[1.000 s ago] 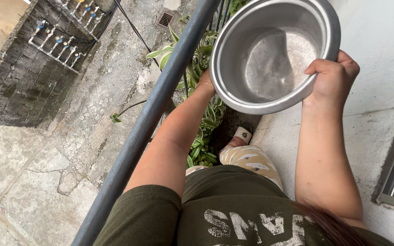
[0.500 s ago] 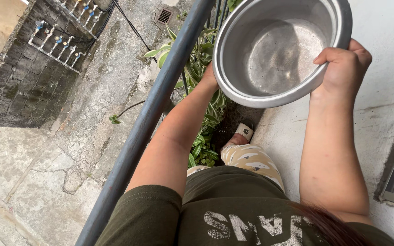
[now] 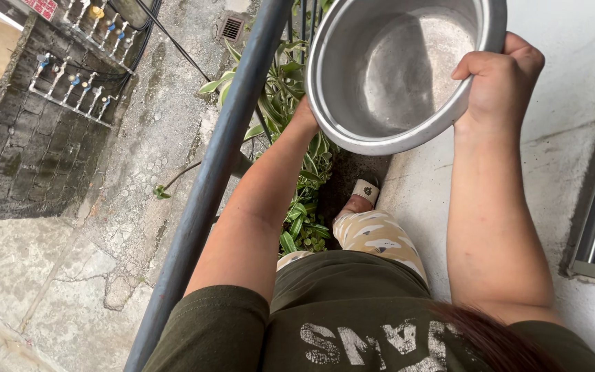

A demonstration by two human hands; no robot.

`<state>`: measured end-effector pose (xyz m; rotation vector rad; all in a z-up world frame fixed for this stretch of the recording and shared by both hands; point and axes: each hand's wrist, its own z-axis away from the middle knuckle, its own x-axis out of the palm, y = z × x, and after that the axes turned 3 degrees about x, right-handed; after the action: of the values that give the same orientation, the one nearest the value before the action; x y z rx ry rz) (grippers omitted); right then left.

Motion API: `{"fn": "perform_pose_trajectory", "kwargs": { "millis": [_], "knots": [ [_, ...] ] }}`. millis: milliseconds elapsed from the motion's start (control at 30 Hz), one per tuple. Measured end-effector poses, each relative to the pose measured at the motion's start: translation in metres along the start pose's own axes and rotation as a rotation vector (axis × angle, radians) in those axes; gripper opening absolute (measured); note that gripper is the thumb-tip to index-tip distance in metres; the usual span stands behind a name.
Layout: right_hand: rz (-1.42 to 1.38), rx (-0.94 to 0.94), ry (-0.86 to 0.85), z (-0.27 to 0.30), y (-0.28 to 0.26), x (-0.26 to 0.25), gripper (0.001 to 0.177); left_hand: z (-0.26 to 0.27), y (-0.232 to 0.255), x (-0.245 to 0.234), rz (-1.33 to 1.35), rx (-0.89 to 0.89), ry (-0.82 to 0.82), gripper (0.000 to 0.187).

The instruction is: The person carries a metal pot to a sink, fills it with water from a tap, and then walks to a balcony to water several potted plants. The person pours water from the pot onto the plants one by one.

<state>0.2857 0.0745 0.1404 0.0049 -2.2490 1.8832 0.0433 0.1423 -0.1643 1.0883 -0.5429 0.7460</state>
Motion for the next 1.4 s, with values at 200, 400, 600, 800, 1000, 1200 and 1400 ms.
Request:
{"fn": "perform_pose_trajectory", "kwargs": {
  "millis": [200,400,600,800,1000,1200,1400],
  "knots": [
    [0.017,0.008,-0.004,0.005,0.002,0.0,0.02,-0.002,-0.005,-0.008,0.713,-0.153,0.323,0.029],
    [0.02,0.0,-0.019,0.006,0.004,0.0,0.019,0.013,-0.001,-0.008,-0.259,0.083,0.035,0.037],
    [0.035,-0.008,-0.017,0.006,0.004,0.003,0.018,0.016,0.003,-0.001,0.525,-0.078,0.275,0.04],
    [0.018,-0.004,-0.029,0.007,0.002,0.009,0.017,0.04,0.023,0.008,-1.16,0.061,-0.016,0.044],
    [0.069,0.006,-0.014,0.008,0.002,0.014,0.017,0.044,0.03,0.001,-1.372,-0.054,-0.048,0.049],
    [0.055,0.0,-0.035,0.008,0.006,0.018,0.016,0.016,0.016,-0.026,0.065,-0.123,-0.053,0.052],
    [0.026,-0.036,-0.055,0.009,0.003,0.019,0.015,0.025,0.03,-0.013,0.392,-0.145,0.171,0.05]
  ]
}}
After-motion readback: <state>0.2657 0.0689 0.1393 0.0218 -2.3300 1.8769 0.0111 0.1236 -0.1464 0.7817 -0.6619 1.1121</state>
